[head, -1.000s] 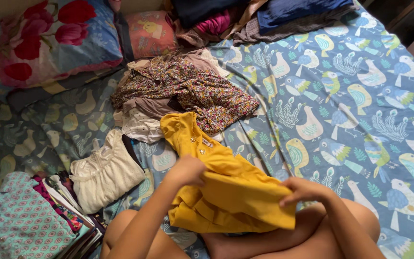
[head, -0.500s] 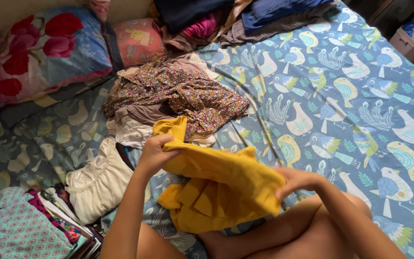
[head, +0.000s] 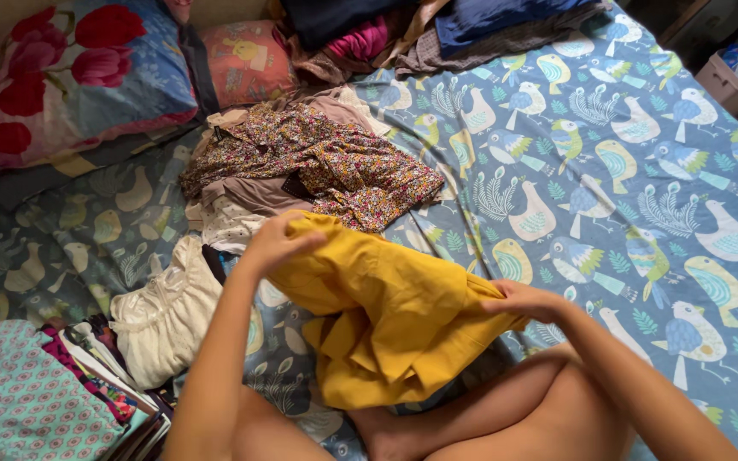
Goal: The person folds a black and white garment and a yellow dress by hand on a bed, placing the folded items onto a pile.
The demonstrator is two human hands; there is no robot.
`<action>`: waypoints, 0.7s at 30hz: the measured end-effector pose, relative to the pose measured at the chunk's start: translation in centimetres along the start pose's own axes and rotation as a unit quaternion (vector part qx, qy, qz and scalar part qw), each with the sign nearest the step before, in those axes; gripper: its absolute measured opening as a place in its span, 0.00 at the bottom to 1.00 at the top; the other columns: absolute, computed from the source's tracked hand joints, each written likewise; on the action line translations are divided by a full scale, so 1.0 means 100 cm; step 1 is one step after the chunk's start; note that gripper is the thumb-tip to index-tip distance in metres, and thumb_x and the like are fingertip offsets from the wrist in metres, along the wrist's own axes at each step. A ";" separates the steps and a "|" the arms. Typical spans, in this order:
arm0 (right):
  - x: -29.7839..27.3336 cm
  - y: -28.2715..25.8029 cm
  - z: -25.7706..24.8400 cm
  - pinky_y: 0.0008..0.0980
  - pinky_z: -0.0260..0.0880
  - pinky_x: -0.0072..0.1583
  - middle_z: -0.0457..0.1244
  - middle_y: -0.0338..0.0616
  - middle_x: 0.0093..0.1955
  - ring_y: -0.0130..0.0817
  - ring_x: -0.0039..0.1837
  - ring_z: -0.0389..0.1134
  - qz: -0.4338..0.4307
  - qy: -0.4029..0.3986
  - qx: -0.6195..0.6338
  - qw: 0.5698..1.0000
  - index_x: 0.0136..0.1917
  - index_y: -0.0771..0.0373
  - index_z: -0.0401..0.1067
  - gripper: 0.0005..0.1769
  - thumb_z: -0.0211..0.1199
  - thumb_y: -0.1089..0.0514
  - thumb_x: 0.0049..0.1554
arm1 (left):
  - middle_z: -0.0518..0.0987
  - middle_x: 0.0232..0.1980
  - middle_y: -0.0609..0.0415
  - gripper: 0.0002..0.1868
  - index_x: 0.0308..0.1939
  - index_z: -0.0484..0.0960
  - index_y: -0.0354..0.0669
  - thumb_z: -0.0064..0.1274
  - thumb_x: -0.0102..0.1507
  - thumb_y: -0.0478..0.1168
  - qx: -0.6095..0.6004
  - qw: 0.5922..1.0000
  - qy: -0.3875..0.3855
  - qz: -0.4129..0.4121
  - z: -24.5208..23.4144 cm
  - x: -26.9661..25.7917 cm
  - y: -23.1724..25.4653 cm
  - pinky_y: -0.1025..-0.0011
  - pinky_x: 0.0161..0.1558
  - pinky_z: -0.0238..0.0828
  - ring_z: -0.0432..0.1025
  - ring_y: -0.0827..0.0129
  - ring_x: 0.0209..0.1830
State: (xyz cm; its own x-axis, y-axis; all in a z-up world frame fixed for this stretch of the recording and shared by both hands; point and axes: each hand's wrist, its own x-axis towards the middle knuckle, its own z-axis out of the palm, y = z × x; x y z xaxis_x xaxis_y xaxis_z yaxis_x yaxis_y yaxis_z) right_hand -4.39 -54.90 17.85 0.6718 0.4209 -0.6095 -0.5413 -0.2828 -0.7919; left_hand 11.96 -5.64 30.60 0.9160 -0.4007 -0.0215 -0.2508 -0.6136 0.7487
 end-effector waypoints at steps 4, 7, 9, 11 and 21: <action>0.012 -0.015 -0.042 0.38 0.68 0.38 0.69 0.38 0.38 0.27 0.37 0.66 0.078 -0.049 -0.337 0.937 0.52 0.59 0.78 0.25 0.75 0.46 0.45 | 0.82 0.58 0.47 0.44 0.63 0.76 0.45 0.76 0.46 0.53 0.095 0.945 -0.310 -0.043 0.018 0.038 -0.078 0.64 0.57 0.71 0.76 0.59 0.58; 0.026 -0.031 -0.084 0.41 0.73 0.44 0.72 0.51 0.37 0.41 0.40 0.74 0.070 0.167 -0.473 0.863 0.45 0.59 0.81 0.15 0.70 0.55 0.43 | 0.82 0.56 0.42 0.45 0.67 0.73 0.51 0.67 0.43 0.38 0.300 0.913 -0.263 -0.089 0.026 0.069 -0.091 0.56 0.53 0.77 0.78 0.51 0.54; 0.017 -0.069 -0.110 0.47 0.74 0.49 0.71 0.54 0.43 0.52 0.48 0.74 0.023 0.330 -0.520 0.788 0.48 0.56 0.81 0.17 0.68 0.58 0.42 | 0.83 0.50 0.43 0.10 0.47 0.82 0.49 0.51 0.62 0.37 0.412 0.911 -0.017 -0.006 0.009 0.086 -0.057 0.50 0.53 0.75 0.78 0.47 0.53; -0.018 -0.116 -0.123 0.50 0.73 0.52 0.71 0.51 0.48 0.53 0.51 0.73 -0.012 0.467 -0.457 0.757 0.56 0.50 0.78 0.22 0.63 0.59 0.46 | 0.81 0.46 0.41 0.07 0.43 0.79 0.47 0.45 0.67 0.34 0.388 0.910 0.131 0.059 -0.027 0.111 0.007 0.48 0.45 0.74 0.77 0.43 0.44; -0.162 -0.226 -0.029 0.43 0.64 0.43 0.64 0.47 0.37 0.47 0.38 0.67 -0.261 0.693 -0.543 0.396 0.54 0.61 0.76 0.07 0.61 0.57 0.71 | 0.76 0.45 0.55 0.03 0.48 0.79 0.47 0.51 0.71 0.36 0.427 0.733 0.473 0.238 -0.100 0.051 0.128 0.60 0.50 0.72 0.75 0.60 0.47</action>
State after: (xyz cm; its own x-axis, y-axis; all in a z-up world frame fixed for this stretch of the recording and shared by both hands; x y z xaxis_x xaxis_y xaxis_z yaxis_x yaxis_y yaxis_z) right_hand -1.51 -57.81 45.52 0.5885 0.0012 0.8085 -0.1142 -0.9898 0.0846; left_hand 16.54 -8.67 46.69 0.3666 -0.3038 0.8794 -0.3462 -0.9218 -0.1742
